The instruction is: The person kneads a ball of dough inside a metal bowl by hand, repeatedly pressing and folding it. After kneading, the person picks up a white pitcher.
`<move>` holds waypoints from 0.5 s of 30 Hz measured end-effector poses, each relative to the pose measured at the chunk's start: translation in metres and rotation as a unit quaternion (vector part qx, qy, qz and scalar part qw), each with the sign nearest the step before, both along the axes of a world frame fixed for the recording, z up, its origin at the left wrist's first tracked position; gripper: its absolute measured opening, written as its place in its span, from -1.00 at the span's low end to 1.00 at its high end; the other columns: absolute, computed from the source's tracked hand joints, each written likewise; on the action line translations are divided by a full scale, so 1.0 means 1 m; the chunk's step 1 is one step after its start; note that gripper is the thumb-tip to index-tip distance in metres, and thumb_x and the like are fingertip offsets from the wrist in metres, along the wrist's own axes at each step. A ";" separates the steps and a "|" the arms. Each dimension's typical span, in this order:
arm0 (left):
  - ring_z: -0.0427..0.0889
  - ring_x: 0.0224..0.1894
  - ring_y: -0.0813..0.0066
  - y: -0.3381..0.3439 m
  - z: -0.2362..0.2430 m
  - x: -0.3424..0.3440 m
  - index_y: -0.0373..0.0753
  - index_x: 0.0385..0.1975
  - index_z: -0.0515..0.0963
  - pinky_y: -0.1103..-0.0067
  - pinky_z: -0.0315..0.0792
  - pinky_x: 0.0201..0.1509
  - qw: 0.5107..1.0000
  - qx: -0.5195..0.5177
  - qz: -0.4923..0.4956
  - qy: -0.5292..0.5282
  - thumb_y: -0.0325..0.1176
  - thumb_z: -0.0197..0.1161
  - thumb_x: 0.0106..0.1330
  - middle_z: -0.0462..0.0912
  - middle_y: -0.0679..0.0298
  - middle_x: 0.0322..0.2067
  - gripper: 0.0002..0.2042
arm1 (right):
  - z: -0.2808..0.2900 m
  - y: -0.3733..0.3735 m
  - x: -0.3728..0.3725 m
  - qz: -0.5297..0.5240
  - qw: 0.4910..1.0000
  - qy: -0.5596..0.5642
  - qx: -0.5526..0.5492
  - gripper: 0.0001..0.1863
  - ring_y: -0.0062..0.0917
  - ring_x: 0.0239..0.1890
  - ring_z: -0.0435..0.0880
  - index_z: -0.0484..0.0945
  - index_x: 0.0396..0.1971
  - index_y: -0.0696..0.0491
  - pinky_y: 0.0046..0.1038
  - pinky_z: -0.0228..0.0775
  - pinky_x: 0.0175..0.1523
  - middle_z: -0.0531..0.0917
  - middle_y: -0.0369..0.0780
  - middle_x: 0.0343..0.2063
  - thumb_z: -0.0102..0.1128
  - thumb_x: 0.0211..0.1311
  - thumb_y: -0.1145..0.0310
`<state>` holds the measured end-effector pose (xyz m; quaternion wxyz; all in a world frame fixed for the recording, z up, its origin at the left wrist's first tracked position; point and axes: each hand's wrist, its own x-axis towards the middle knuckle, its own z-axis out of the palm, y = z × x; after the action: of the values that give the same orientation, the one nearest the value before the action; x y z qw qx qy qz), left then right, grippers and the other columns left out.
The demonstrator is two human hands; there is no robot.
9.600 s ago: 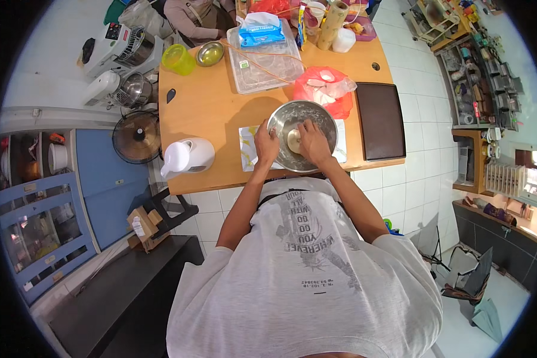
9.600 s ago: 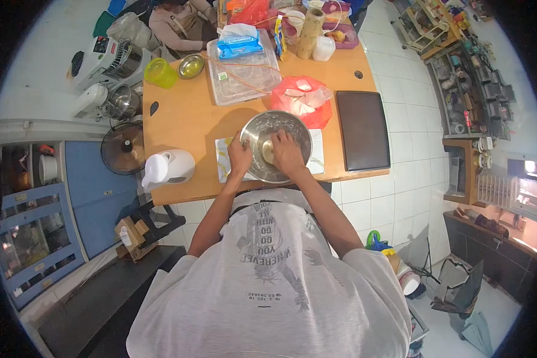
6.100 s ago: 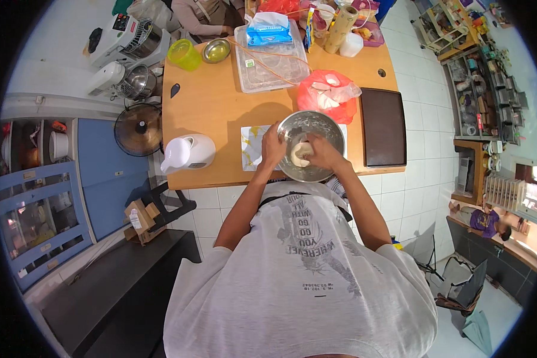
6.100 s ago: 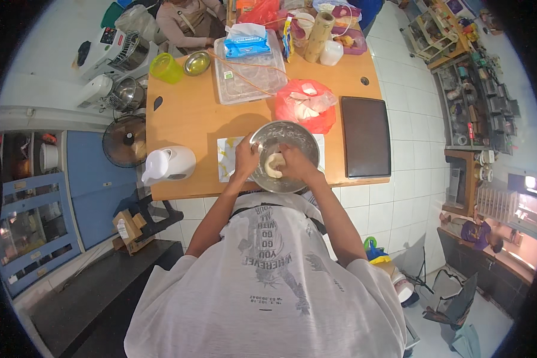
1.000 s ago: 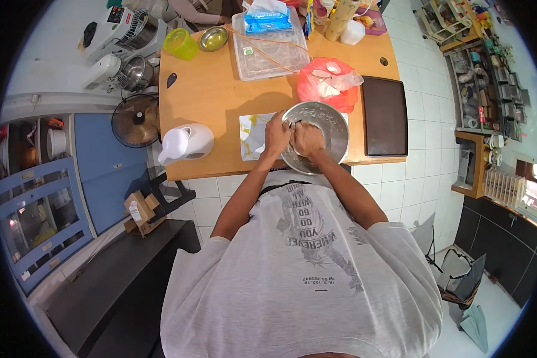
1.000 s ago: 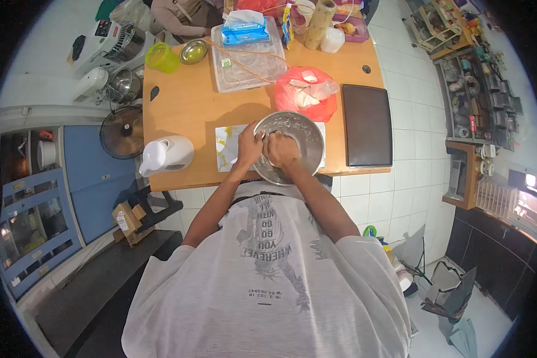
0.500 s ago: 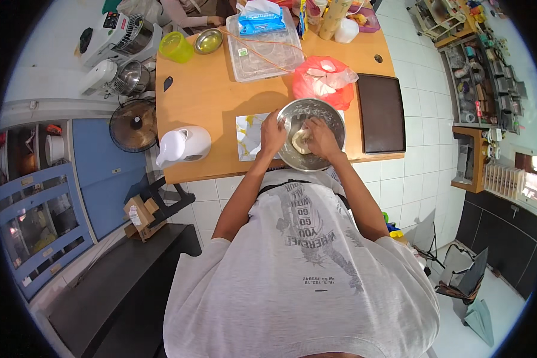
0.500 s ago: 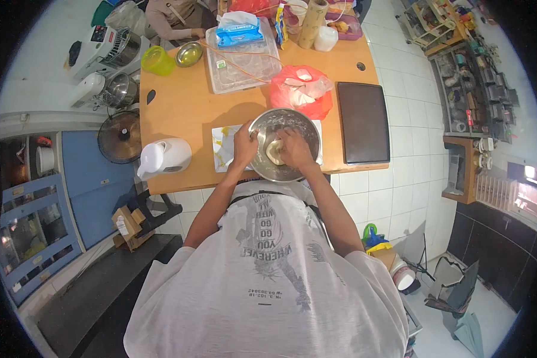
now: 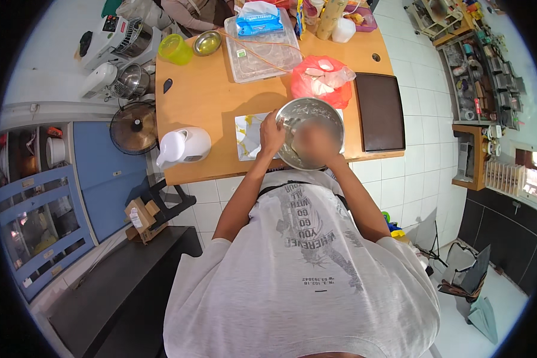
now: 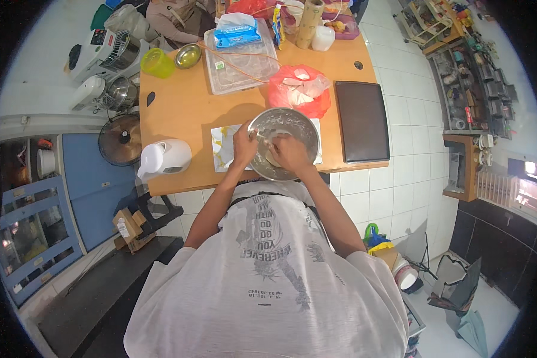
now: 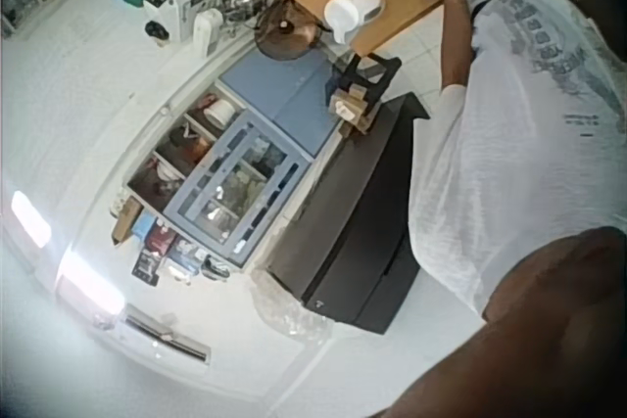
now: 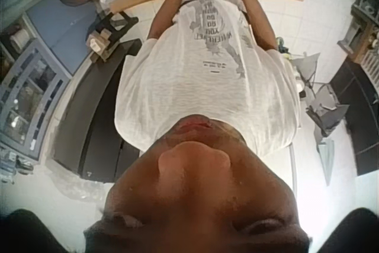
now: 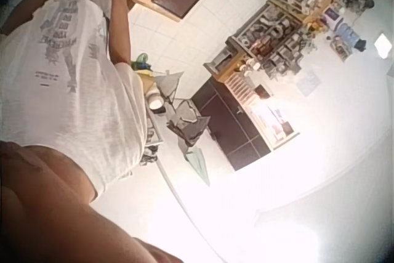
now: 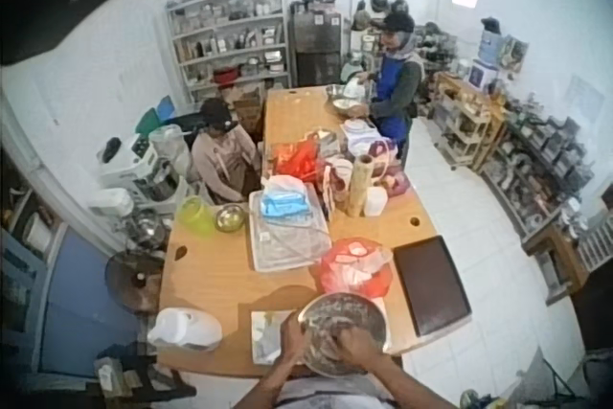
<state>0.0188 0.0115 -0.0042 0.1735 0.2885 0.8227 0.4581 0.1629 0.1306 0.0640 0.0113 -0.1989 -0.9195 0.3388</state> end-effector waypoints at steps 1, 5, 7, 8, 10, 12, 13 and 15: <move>0.66 0.11 -0.26 0.000 -0.002 0.000 -0.47 0.16 0.56 0.12 0.52 0.21 1.000 0.007 -0.004 0.002 -0.55 0.28 0.33 0.69 -0.25 0.02 -0.61 | -0.001 -0.001 -0.005 -0.026 1.000 -0.017 0.000 -0.65 0.05 -0.22 0.74 0.70 -0.32 0.17 0.01 0.63 -0.06 0.71 0.13 -0.25 0.22 0.42 0.15; 0.70 0.09 -0.24 0.002 0.005 0.004 -0.43 0.15 0.58 0.18 0.55 0.15 0.999 0.013 -0.003 0.038 -0.53 0.29 0.37 0.71 -0.25 -0.01 -0.64 | -0.025 -0.002 -0.022 -0.038 0.989 -0.133 0.043 -0.60 0.03 -0.18 0.74 0.68 -0.23 0.14 0.04 0.60 -0.06 0.72 0.08 -0.19 0.11 0.49 0.07; 0.69 0.10 -0.25 0.003 0.014 0.005 -0.44 0.15 0.59 0.17 0.55 0.16 1.000 0.004 0.001 0.013 -0.53 0.29 0.37 0.71 -0.25 0.00 -0.64 | -0.044 -0.014 -0.017 -0.032 0.994 -0.059 0.090 -0.55 -0.02 0.01 0.73 0.69 -0.15 0.12 0.00 0.57 0.11 0.72 0.07 -0.11 0.03 0.52 0.02; 0.69 0.10 -0.25 0.003 0.018 0.005 -0.44 0.15 0.59 0.17 0.55 0.17 1.000 0.000 0.003 0.001 -0.53 0.30 0.36 0.71 -0.25 0.00 -0.64 | -0.051 -0.017 -0.014 -0.016 0.993 -0.030 0.115 -0.58 -0.02 -0.04 0.73 0.67 -0.15 0.13 -0.01 0.58 0.06 0.72 0.06 -0.14 0.05 0.50 0.05; 0.69 0.11 -0.25 0.002 0.016 0.005 -0.44 0.15 0.59 0.17 0.55 0.17 1.000 0.001 -0.004 0.011 -0.53 0.30 0.37 0.71 -0.25 0.01 -0.64 | -0.056 -0.022 -0.010 0.019 0.985 0.029 0.166 -0.64 -0.02 -0.15 0.75 0.62 -0.15 0.14 -0.02 0.61 -0.04 0.72 0.02 -0.20 0.08 0.47 0.12; 0.68 0.11 -0.26 0.001 0.013 0.005 -0.44 0.15 0.59 0.17 0.55 0.17 1.000 0.005 -0.006 0.020 -0.53 0.29 0.37 0.70 -0.26 0.01 -0.64 | -0.059 -0.026 -0.010 0.018 0.985 0.020 0.172 -0.64 -0.04 -0.11 0.74 0.63 -0.20 0.14 -0.04 0.60 -0.01 0.71 0.02 -0.22 0.08 0.45 0.12; 0.68 0.11 -0.27 0.000 0.012 0.005 -0.44 0.15 0.59 0.16 0.55 0.17 1.000 0.009 -0.004 0.024 -0.52 0.29 0.38 0.70 -0.26 0.01 -0.65 | -0.060 -0.027 -0.011 0.018 0.984 0.016 0.175 -0.64 -0.06 -0.09 0.73 0.64 -0.22 0.15 -0.06 0.59 0.01 0.71 0.02 -0.23 0.09 0.43 0.13; 0.67 0.09 -0.28 0.001 0.009 0.005 -0.44 0.13 0.59 0.15 0.54 0.17 1.000 0.015 -0.009 0.021 -0.53 0.27 0.37 0.69 -0.25 0.00 -0.66 | -0.063 -0.027 -0.014 0.027 0.986 0.014 0.164 -0.62 -0.05 -0.12 0.74 0.64 -0.25 0.16 -0.05 0.60 -0.02 0.70 0.02 -0.25 0.07 0.44 0.12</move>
<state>0.0238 0.0124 0.0051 0.1556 0.3078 0.8166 0.4629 0.1487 0.1036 0.0007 0.0473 -0.1652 -0.9673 0.1866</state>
